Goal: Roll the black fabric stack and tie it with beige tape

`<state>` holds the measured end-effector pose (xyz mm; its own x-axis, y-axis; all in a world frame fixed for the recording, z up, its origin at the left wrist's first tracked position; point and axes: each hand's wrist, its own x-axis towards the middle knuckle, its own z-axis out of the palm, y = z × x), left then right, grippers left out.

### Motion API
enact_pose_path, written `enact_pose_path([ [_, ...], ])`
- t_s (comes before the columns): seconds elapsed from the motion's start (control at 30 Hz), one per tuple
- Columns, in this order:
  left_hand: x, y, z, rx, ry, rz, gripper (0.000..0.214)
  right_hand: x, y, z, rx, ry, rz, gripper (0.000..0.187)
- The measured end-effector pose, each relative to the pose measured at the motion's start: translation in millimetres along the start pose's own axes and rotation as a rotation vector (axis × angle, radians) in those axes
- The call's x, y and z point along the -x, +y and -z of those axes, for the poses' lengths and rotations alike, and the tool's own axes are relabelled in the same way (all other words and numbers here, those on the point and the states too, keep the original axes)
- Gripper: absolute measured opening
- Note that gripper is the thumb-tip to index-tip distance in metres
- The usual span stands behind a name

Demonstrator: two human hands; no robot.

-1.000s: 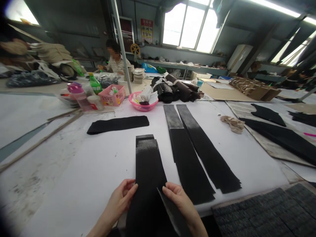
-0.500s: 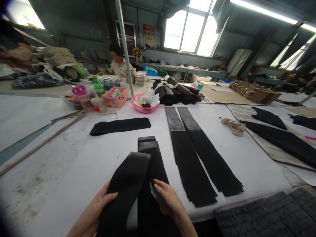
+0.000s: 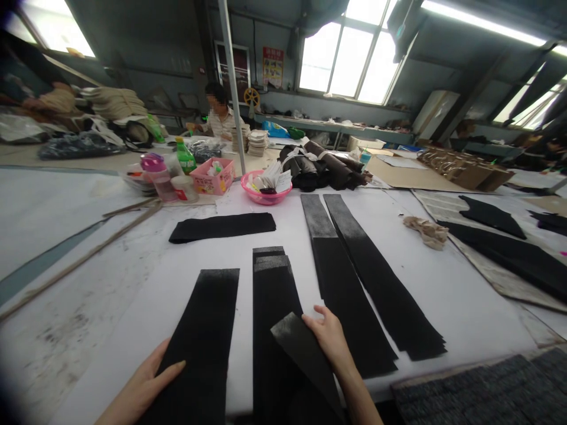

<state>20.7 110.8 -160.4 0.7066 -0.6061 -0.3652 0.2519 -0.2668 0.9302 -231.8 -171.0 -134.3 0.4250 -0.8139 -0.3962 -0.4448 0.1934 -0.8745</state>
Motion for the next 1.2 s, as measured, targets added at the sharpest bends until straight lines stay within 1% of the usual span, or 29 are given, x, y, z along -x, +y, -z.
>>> enact_pose_path([
  [0.07,-2,-2,-0.2,-0.083,-0.001,-0.041,0.066,-9,-1,2,0.134,0.026,-0.006,0.060],
  [0.13,-6,-5,0.0,-0.230,0.006,-0.107,0.070,-13,-6,-2,0.304,0.053,0.005,0.050],
  [0.17,-7,-6,-0.1,-0.323,0.031,-0.138,0.074,-12,-9,-6,0.409,0.076,0.020,0.048],
  [0.23,-9,-9,-0.9,-0.526,0.123,-0.175,0.081,-9,-17,-15,0.632,0.122,0.052,0.046],
  [0.3,-8,-10,-2.3,-0.724,0.191,-0.164,0.085,-5,-24,-22,0.815,0.163,0.078,0.045],
  [0.33,-7,-10,-3.0,-0.809,0.193,-0.147,0.084,-3,-26,-24,0.872,0.175,0.085,0.043],
  [0.4,-4,-9,-3.9,-0.932,0.164,-0.127,0.079,-4,-28,-26,0.911,0.168,0.080,0.040],
  [0.43,-2,-9,-4.0,-0.974,0.152,-0.140,0.077,-5,-27,-26,0.896,0.151,0.066,0.038],
  [0.5,0,-9,-3.8,-1.039,0.162,-0.209,0.072,-10,-25,-25,0.845,0.121,0.043,0.038],
  [0.57,1,-9,-3.6,-1.087,0.176,-0.273,0.070,-15,-21,-23,0.815,0.110,0.044,0.038],
  [0.67,4,-9,-4.5,-1.104,0.181,-0.294,0.067,-21,-18,-23,0.812,0.070,0.062,0.038],
  [0.77,4,-8,-6.0,-1.043,0.170,-0.267,0.064,-27,-18,-24,0.731,-0.020,0.081,0.043],
  [0.9,-4,-11,-3.7,-0.799,0.115,-0.236,0.066,-34,-17,-20,0.633,-0.091,0.083,0.044],
  [1.0,-13,-12,-1.2,-0.511,0.115,-0.186,0.067,-39,-17,-14,0.603,-0.103,0.070,0.044],
  [1.13,-13,1,-6.4,0.005,0.033,0.053,0.070,-45,-18,-8,0.569,-0.126,0.036,0.044],
  [1.2,-8,9,-11.8,0.206,0.013,0.139,0.069,-46,-18,-8,0.558,-0.140,0.028,0.043],
])
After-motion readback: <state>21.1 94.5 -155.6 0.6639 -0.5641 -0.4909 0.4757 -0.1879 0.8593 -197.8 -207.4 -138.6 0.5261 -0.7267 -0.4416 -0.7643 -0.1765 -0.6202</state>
